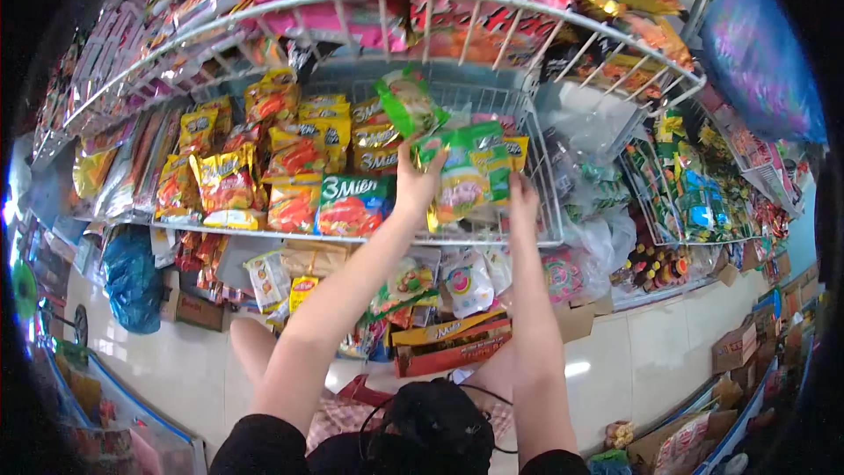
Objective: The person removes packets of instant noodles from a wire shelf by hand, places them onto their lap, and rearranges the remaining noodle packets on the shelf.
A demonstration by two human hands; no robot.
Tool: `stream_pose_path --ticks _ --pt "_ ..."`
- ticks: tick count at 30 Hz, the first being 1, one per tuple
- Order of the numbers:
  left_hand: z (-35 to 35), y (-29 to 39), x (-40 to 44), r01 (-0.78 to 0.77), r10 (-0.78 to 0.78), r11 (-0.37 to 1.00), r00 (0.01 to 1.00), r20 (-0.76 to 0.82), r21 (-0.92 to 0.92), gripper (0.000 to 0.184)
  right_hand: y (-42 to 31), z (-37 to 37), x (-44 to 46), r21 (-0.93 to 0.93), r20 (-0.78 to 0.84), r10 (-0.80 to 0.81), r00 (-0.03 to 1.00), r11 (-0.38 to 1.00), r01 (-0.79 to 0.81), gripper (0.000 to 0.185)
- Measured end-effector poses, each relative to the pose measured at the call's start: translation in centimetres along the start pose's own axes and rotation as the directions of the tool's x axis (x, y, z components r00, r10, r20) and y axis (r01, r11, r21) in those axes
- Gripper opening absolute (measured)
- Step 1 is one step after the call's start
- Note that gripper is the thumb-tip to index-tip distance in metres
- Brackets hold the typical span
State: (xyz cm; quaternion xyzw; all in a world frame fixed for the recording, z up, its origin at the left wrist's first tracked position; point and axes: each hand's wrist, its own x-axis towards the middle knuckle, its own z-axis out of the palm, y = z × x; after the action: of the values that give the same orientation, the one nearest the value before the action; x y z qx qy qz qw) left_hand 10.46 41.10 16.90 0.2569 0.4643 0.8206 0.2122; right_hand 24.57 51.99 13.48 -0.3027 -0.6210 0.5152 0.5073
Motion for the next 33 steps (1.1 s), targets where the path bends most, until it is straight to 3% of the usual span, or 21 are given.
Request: stream_pose_path --ticks 2,3,4,5,6,7,8,12,13,14,16,18,19,21,24,25,27,28,31,32,33 --pt "-1.1 3.5 -1.0 -0.039 0.030 0.995 0.994 0.102 0.087 0.048 -1.8 -0.2 -1.4 -0.041 0.062 -0.040 0.997 0.998 0.043 0.039" --pt "-1.6 4.6 -1.7 -0.020 0.018 0.986 1.000 0.015 0.167 0.043 -3.5 -0.1 -2.6 -0.039 0.067 0.049 0.997 0.998 -0.046 0.037" --pt "-2.4 7.1 -3.2 0.007 -0.022 0.996 0.984 0.177 0.088 0.038 -4.0 -0.1 -3.7 0.045 0.110 -0.004 0.994 0.999 -0.001 0.034" --pt "-4.1 8.1 -3.8 0.010 -0.061 0.973 0.976 0.211 0.232 0.033 -5.3 -0.5 -5.1 0.042 0.223 0.027 0.974 0.998 -0.038 0.032" --pt "-4.6 10.5 -5.8 0.118 -0.157 0.969 0.973 0.168 0.217 0.033 -6.6 -0.9 -6.3 0.042 0.330 0.045 0.943 0.997 -0.062 0.030" --pt "-6.2 10.6 -7.0 0.072 -0.089 0.993 0.976 0.199 0.091 0.034 -7.3 -1.3 -7.7 -0.028 0.414 0.055 0.909 0.998 -0.048 0.027" --pt "-7.8 11.3 -8.4 0.089 -0.114 0.986 0.978 0.174 0.142 0.035 -7.8 -1.2 -9.6 0.017 0.499 0.083 0.863 0.994 -0.105 0.029" --pt "-15.6 11.2 -14.2 0.145 -0.191 0.877 0.980 0.056 0.458 0.035 -6.1 0.6 -15.7 -0.072 0.840 0.232 0.491 0.944 -0.323 0.039" --pt "-17.9 10.1 -15.3 0.158 -0.196 0.791 0.981 0.001 0.591 0.036 -5.4 2.0 -17.3 0.000 0.864 0.138 0.484 0.962 -0.275 0.039" --pt "-20.1 9.1 -16.5 0.237 -0.266 0.735 0.963 -0.051 0.635 0.038 -4.5 2.9 -18.1 -0.157 0.892 0.286 0.350 0.922 -0.355 0.040" --pt "-24.2 7.6 -18.0 0.399 -0.398 0.594 0.900 -0.175 0.699 0.046 -1.3 5.3 -20.3 -0.145 0.878 0.317 0.359 0.890 -0.433 0.029" --pt "-25.8 7.6 -18.4 0.365 -0.380 0.759 0.921 -0.089 0.540 0.052 2.8 7.1 -21.7 -0.226 0.839 0.373 0.397 0.901 -0.369 0.019" --pt "-27.0 8.2 -17.7 0.444 -0.470 0.597 0.868 -0.158 0.668 0.053 1.6 8.0 -21.5 -0.303 0.808 0.469 0.356 0.849 -0.433 0.020" --pt "-27.5 7.8 -17.8 0.440 -0.377 0.772 0.898 -0.227 0.459 0.052 1.6 9.4 -21.2 -0.294 0.797 0.505 0.331 0.803 -0.518 0.021" --pt "-29.1 5.7 -16.6 0.300 -0.281 0.747 0.951 -0.128 0.594 0.054 3.4 10.4 -20.7 -0.200 0.758 0.467 0.456 0.831 -0.519 0.024" --pt "-29.3 4.7 -16.7 0.383 -0.335 0.774 0.923 -0.188 0.505 0.055 4.4 10.1 -20.6 -0.172 0.786 0.431 0.442 0.840 -0.514 0.029" --pt "-31.0 1.7 -16.9 0.284 -0.227 0.774 0.959 -0.171 0.565 0.052 3.1 8.8 -19.4 -0.306 0.800 0.474 0.368 0.850 -0.430 0.029" --pt "-30.7 1.9 -16.8 0.290 -0.248 0.735 0.956 -0.155 0.613 0.051 2.3 7.7 -18.7 -0.275 0.822 0.372 0.431 0.922 -0.271 0.027" --pt "-29.4 3.4 -16.3 0.229 -0.210 0.707 0.971 -0.110 0.669 0.045 -1.8 3.8 -14.3 -0.107 0.811 0.250 0.529 0.952 -0.285 0.023" --pt "-26.8 5.3 -16.1 0.160 -0.108 0.731 0.987 -0.119 0.663 0.043 -2.9 2.4 -12.5 -0.017 0.811 0.181 0.556 0.958 -0.288 0.024" --pt "-23.9 7.3 -15.9 0.087 -0.002 0.747 0.992 -0.129 0.659 0.040 -4.8 1.2 -10.7 -0.078 0.760 0.208 0.615 0.970 -0.231 0.024"
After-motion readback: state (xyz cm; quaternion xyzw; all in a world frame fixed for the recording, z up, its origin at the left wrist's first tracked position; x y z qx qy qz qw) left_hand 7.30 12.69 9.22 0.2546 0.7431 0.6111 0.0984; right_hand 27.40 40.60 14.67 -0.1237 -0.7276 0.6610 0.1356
